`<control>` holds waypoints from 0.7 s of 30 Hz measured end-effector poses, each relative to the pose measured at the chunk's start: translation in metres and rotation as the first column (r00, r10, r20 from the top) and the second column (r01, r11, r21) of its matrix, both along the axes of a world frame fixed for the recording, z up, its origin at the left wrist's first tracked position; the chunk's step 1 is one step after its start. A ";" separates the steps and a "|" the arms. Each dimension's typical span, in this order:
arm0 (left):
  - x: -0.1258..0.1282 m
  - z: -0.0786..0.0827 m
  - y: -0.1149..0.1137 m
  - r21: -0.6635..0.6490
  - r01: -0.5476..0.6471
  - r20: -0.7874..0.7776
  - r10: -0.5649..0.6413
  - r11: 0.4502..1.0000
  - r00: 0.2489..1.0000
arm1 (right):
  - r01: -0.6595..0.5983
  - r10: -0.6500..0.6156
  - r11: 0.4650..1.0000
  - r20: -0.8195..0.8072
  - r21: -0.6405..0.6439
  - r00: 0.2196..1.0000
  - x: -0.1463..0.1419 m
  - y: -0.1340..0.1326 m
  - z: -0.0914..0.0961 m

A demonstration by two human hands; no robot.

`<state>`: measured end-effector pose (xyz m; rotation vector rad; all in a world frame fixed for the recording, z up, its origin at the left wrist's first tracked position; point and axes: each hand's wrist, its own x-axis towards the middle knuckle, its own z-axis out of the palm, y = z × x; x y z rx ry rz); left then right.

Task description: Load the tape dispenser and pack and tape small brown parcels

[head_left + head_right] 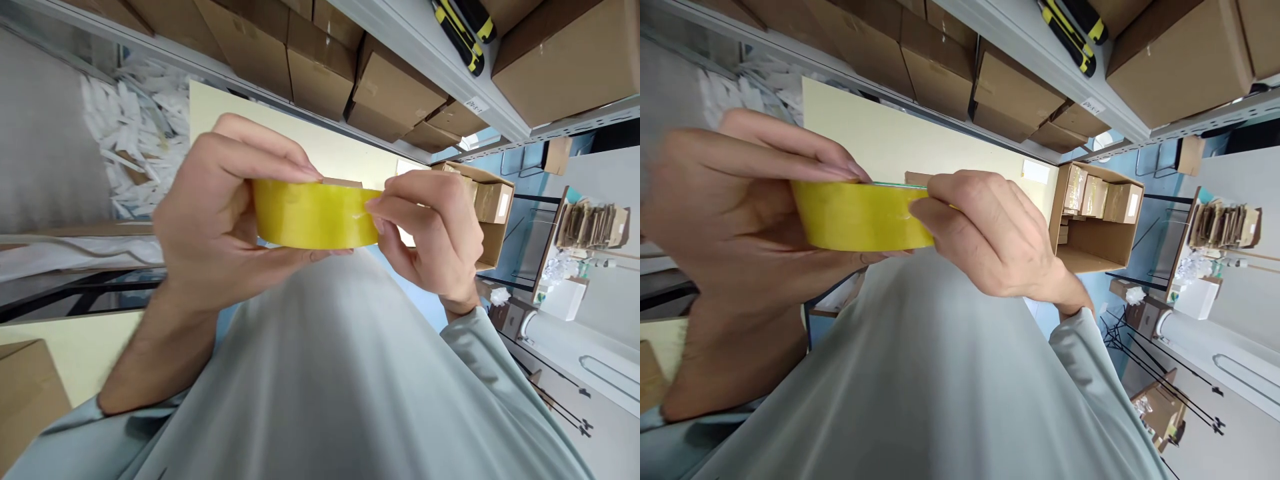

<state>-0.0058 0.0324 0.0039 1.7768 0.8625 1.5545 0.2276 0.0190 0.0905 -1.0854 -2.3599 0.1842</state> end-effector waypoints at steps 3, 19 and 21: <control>-0.002 -0.001 0.001 0.012 -0.027 -0.032 0.028 1.000 0.999 | 0.001 0.003 0.996 0.042 -0.089 0.999 0.005 0.005 0.001; -0.004 -0.011 -0.001 0.019 -0.085 -0.035 0.086 0.996 0.996 | -0.160 0.162 0.977 0.009 -0.144 0.987 0.015 0.035 -0.027; -0.007 -0.011 0.000 0.077 -0.134 -0.028 0.137 0.988 0.990 | -0.320 0.320 0.947 0.012 0.007 0.947 0.017 0.032 -0.029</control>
